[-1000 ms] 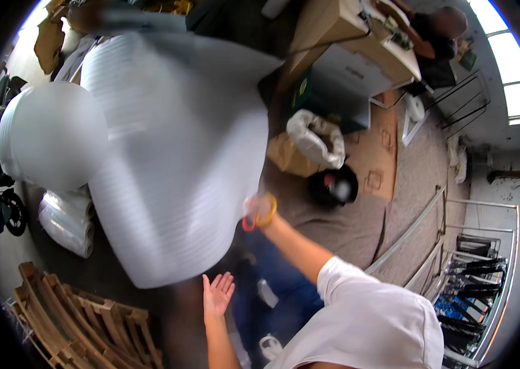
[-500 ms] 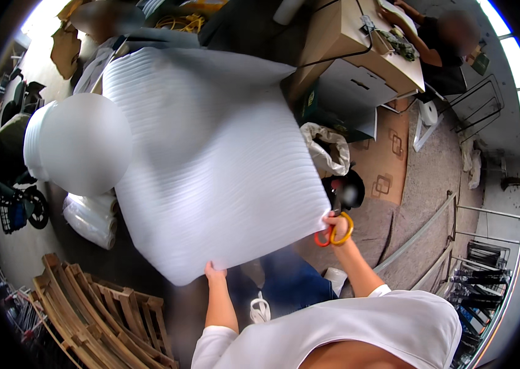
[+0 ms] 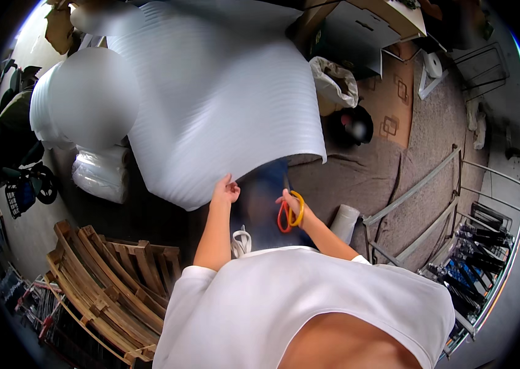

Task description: The person uses yellow-handled scissors to cut a large roll of white bubble wrap into smaller pieces. They repeatedly pull the material, cut it, and fold the resulting sheets. The person works in a cluttered workshop environment with another individual visible in the background.

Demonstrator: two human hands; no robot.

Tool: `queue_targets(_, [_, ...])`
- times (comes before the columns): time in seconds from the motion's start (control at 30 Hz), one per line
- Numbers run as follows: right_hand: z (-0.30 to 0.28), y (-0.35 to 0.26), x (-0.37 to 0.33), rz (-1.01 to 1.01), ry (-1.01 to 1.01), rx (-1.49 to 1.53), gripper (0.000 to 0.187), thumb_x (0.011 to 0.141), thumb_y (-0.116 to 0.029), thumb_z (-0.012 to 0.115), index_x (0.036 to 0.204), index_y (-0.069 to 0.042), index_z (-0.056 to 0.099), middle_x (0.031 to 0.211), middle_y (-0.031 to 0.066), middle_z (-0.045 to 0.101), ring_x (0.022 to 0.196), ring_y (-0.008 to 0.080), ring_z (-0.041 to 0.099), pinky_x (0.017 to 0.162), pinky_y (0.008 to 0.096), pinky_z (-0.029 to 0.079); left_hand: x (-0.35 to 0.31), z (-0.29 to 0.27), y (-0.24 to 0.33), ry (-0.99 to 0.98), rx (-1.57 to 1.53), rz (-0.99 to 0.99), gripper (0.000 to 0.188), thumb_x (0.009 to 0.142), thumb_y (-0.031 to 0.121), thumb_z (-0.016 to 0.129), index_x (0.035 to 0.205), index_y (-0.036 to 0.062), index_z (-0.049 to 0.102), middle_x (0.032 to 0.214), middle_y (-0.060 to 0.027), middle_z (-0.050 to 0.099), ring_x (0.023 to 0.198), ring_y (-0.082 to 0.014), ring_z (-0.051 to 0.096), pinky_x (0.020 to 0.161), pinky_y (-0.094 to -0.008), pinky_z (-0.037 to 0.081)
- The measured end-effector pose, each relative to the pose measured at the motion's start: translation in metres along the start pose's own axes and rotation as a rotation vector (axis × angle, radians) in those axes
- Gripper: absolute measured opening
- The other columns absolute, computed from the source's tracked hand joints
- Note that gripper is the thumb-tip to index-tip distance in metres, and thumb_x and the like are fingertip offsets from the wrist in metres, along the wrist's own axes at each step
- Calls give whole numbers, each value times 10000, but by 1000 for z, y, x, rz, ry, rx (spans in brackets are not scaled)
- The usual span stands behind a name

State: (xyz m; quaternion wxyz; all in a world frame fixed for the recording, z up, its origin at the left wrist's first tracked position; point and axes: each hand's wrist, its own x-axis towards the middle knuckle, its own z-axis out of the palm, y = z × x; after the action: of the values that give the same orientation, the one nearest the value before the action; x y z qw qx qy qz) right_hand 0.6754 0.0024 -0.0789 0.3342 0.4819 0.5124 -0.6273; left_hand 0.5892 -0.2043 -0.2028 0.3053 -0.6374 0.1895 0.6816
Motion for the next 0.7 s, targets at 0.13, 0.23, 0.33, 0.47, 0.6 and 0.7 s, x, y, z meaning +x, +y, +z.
queue_targets(0.13, [42,24,-7,-94,-176,-232,289,780,-297,518,910,-40,526,630,42,452,551,134,442,512,235,381,11,-8,0,-165,-77,23,120,750,102,617,748,62,504,621,-31,489,508,-117,462,424,-224,381])
queue_targets(0.23, [59,23,-3,-54,-223,-148,332,686,-31,442,1017,-55,460,704,36,461,554,126,454,503,220,386,2,-5,-2,-155,-71,31,98,752,80,610,760,52,517,623,-32,500,503,-118,469,437,-208,399])
queue_targets(0.33, [64,66,29,-387,-192,-298,497,617,126,358,1062,-82,431,761,44,469,627,126,484,550,202,399,0,-13,-1,-158,6,66,108,746,98,624,796,55,537,649,-23,524,549,-119,497,489,-210,440])
queue_targets(0.47, [75,51,32,-520,-107,-322,447,651,113,380,1053,-73,440,754,60,480,636,130,489,553,203,403,-1,-18,3,-182,83,134,108,740,123,633,788,68,552,644,-17,527,567,-109,502,496,-204,433])
queue_targets(0.6, [86,15,38,-148,-17,-265,370,684,68,412,1027,-65,451,712,79,492,571,136,493,489,223,401,1,-22,5,-165,131,166,109,743,157,634,759,89,551,648,-7,524,591,-109,500,509,-205,416])
queue_targets(0.7, [84,-3,44,-16,-123,-158,349,659,42,451,996,-47,454,664,89,487,498,137,466,427,238,384,7,-26,-1,-184,135,155,148,741,220,640,737,109,543,674,9,531,615,-116,500,549,-247,417])
